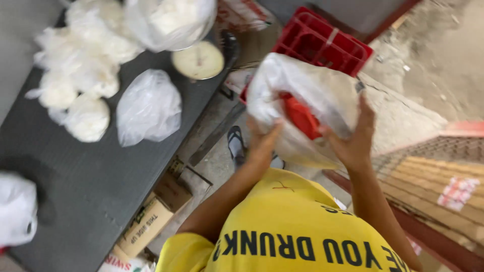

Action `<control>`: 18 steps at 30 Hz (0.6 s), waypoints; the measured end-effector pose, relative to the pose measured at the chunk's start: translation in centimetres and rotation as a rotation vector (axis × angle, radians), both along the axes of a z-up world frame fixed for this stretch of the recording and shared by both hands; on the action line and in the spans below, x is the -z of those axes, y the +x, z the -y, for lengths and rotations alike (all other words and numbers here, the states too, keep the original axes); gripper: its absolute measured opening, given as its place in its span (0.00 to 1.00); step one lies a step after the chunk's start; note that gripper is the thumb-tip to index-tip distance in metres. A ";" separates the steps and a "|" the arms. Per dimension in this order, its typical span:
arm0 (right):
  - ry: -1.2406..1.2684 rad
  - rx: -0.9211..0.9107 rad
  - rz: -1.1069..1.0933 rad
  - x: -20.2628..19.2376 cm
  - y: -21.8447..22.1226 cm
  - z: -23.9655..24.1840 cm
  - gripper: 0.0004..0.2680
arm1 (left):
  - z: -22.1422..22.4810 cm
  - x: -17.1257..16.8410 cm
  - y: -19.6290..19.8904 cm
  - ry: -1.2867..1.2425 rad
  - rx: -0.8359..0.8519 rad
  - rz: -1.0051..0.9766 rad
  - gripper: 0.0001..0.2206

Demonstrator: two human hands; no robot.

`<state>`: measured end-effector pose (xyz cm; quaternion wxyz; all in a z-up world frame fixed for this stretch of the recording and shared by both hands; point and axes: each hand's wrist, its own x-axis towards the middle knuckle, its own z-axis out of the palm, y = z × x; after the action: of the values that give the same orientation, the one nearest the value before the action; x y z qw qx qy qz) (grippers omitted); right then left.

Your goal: Scooping white powder from a large bag into a container on a scale for weighing.

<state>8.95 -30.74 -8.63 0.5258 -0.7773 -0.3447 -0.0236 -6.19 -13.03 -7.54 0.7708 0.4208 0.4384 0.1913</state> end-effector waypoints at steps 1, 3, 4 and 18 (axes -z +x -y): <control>0.015 -0.039 0.002 1.7 -0.1 -1.7 0.37 | 1.0 3.0 1.6 0.015 -0.039 0.002 0.58; -0.354 -0.072 -0.059 5.0 -0.3 -5.2 0.22 | 2.2 9.0 5.6 0.005 -0.096 -0.142 0.53; -0.341 -0.101 -0.048 4.7 -0.1 -6.5 0.22 | 2.0 10.8 6.5 0.017 -0.127 -0.136 0.53; -0.537 0.242 0.616 1.8 2.8 -6.7 0.30 | -3.2 14.0 3.2 -0.445 -0.118 0.278 0.19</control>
<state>11.76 -24.00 -10.43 0.1707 -0.8782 -0.3857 -0.2257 -2.98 -9.86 -21.53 0.8846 0.1843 0.3834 0.1909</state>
